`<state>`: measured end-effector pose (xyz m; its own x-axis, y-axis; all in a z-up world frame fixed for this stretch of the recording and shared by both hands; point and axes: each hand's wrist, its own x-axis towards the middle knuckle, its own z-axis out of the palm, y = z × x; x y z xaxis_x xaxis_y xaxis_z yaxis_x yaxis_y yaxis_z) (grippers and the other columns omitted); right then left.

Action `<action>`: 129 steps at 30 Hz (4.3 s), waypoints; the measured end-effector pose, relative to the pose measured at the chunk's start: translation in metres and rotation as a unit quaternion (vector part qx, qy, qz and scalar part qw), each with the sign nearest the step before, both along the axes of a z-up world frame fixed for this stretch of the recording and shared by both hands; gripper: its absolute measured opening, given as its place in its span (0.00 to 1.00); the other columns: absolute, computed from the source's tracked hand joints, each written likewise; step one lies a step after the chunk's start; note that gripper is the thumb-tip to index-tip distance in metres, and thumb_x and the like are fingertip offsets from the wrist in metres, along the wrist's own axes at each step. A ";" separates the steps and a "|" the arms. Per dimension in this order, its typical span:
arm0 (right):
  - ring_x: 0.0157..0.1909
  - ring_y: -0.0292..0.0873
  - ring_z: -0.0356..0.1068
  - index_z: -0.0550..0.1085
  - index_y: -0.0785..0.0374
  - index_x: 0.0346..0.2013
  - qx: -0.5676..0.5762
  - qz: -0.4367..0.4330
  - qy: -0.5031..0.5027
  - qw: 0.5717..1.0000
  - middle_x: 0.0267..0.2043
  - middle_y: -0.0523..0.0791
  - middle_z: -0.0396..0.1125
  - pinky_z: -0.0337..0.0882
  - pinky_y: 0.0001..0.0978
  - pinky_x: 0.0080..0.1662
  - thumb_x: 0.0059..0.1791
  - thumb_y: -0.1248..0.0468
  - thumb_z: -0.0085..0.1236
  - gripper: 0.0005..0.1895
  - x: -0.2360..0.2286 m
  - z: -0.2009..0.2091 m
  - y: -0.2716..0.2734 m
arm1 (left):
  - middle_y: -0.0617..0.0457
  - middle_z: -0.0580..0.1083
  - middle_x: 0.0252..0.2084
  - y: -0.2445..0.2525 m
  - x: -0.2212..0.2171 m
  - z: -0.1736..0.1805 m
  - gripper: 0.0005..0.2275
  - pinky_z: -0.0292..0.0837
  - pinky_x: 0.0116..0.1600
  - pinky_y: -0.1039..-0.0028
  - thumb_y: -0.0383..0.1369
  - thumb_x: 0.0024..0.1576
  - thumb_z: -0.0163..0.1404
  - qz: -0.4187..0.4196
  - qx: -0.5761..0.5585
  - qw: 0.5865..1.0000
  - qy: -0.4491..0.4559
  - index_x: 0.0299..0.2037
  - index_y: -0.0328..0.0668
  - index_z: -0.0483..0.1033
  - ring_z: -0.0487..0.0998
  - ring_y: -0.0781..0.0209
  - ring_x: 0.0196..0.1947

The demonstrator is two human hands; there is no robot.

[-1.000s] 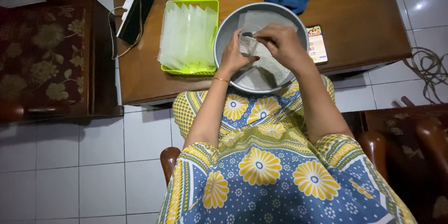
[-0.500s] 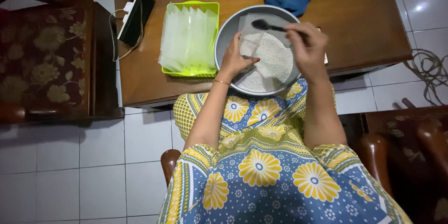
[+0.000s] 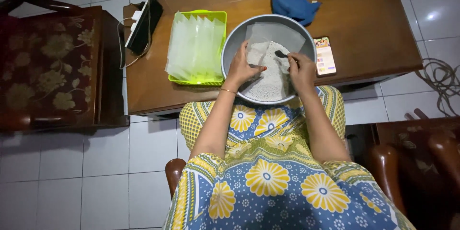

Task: Filling small plastic sachets with white granular material using a spoon.

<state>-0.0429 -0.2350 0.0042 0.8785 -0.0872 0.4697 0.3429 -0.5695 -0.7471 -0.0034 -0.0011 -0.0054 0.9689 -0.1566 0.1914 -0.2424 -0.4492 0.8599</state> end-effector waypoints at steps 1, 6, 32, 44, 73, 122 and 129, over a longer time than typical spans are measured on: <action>0.35 0.63 0.74 0.81 0.67 0.44 0.000 -0.001 0.000 1.000 0.33 0.58 0.73 0.74 0.48 0.40 0.53 0.73 0.59 0.06 -0.002 0.003 0.003 | 0.30 0.69 0.62 0.001 0.000 0.000 0.50 0.64 0.70 0.47 0.42 0.37 0.75 -0.001 0.000 1.000 0.000 0.69 0.38 0.55 0.69 0.32 0.65; 0.30 0.49 0.76 0.82 0.66 0.45 0.052 -0.001 0.062 0.997 0.32 0.51 0.75 0.75 0.40 0.38 0.54 0.73 0.56 0.09 -0.005 0.003 0.002 | 0.30 0.69 0.61 -0.001 -0.003 0.006 0.49 0.65 0.69 0.48 0.37 0.38 0.74 0.000 0.002 1.000 -0.002 0.68 0.37 0.56 0.70 0.32 0.64; 0.26 0.39 0.73 0.81 0.59 0.37 0.114 0.011 0.240 0.964 0.22 0.44 0.72 0.70 0.30 0.36 0.51 0.62 0.54 0.09 0.010 -0.010 -0.014 | 0.29 0.68 0.63 -0.001 -0.004 0.006 0.49 0.62 0.70 0.44 0.38 0.39 0.74 -0.001 0.005 1.000 0.004 0.69 0.37 0.55 0.67 0.30 0.66; 0.22 0.40 0.70 0.79 0.68 0.36 0.202 0.017 0.220 0.954 0.21 0.49 0.70 0.74 0.30 0.29 0.51 0.67 0.53 0.08 0.013 -0.014 -0.015 | 0.30 0.69 0.61 -0.002 -0.002 0.000 0.49 0.64 0.70 0.45 0.37 0.38 0.75 0.002 -0.001 1.000 -0.023 0.69 0.37 0.56 0.69 0.30 0.65; 0.19 0.34 0.62 0.75 0.69 0.38 0.484 -0.010 0.021 0.875 0.21 0.50 0.67 0.81 0.32 0.28 0.53 0.64 0.55 0.09 0.003 0.069 -0.038 | 0.30 0.67 0.64 0.002 0.002 -0.013 0.52 0.62 0.72 0.46 0.43 0.38 0.75 -0.004 0.000 1.000 -0.021 0.71 0.37 0.54 0.67 0.31 0.67; 0.33 0.47 0.69 0.77 0.73 0.45 0.147 0.018 -0.176 0.973 0.36 0.54 0.70 0.67 0.37 0.36 0.60 0.68 0.50 0.09 -0.066 0.094 0.016 | 0.42 0.69 0.67 0.005 -0.003 0.007 0.46 0.73 0.64 0.58 0.46 0.44 0.74 -0.015 -0.043 0.998 0.031 0.68 0.49 0.55 0.71 0.42 0.66; 0.48 0.50 0.64 0.75 0.71 0.41 -0.019 0.034 0.054 0.998 0.45 0.51 0.63 0.71 0.40 0.52 0.55 0.72 0.57 0.03 -0.051 0.015 0.005 | 0.41 0.69 0.66 0.006 -0.004 0.006 0.47 0.71 0.69 0.64 0.42 0.47 0.75 -0.022 -0.060 0.998 0.008 0.70 0.43 0.52 0.71 0.47 0.66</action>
